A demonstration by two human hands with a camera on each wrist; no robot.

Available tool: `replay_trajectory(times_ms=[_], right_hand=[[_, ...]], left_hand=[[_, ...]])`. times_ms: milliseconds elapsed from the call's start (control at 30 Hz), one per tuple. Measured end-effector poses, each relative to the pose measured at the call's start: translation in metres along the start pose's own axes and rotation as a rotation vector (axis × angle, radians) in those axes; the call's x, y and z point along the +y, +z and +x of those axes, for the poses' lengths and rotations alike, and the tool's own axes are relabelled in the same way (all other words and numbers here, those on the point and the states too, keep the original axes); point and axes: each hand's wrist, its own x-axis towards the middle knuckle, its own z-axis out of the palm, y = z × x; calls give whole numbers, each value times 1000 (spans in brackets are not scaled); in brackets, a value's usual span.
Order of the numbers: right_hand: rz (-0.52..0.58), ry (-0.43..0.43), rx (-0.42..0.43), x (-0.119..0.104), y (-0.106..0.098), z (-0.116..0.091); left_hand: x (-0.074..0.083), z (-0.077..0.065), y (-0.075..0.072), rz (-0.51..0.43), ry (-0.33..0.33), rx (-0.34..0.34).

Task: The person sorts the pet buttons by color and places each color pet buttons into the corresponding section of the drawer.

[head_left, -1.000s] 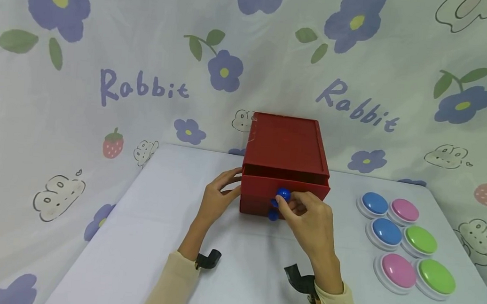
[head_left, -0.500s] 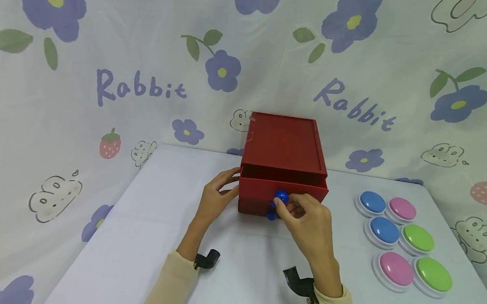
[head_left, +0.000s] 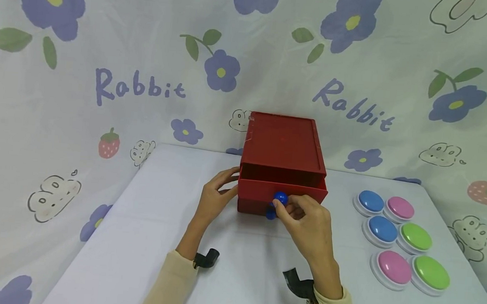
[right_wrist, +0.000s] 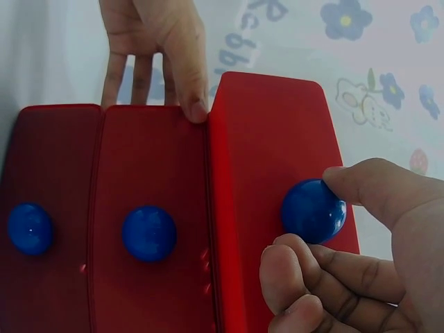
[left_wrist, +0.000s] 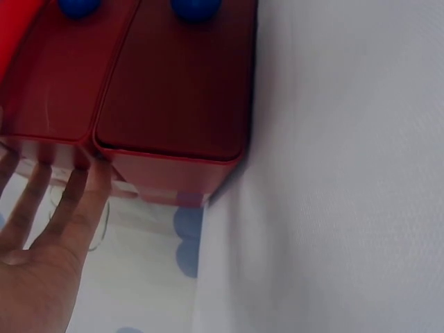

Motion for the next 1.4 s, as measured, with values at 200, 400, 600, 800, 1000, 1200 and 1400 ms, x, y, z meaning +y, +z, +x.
replay_trajectory(times_ms=[200, 400, 600, 800, 1000, 1200, 1400], right_hand=[[0, -7, 0, 0, -1, -1], [7, -4, -5, -1, -2, -2], [0, 12, -19, -4, -3, -4], [-6, 5, -19, -5, -4, -5], [3, 3, -20, -5, -5, -6], [10, -5, -18, -6, -6, -7], [9, -5, -18, -6, -6, -8]], left_hand=[[0, 0, 0, -6, -3, -1], [1, 0, -1, 3, -1, -5], [1, 0, -1, 18, -2, -9], [0, 0, -2, 12, 1, -6], [-1, 0, -2, 8, 3, -9], [-3, 0, -1, -4, 10, -6], [-2, 1, -1, -7, -2, -8]])
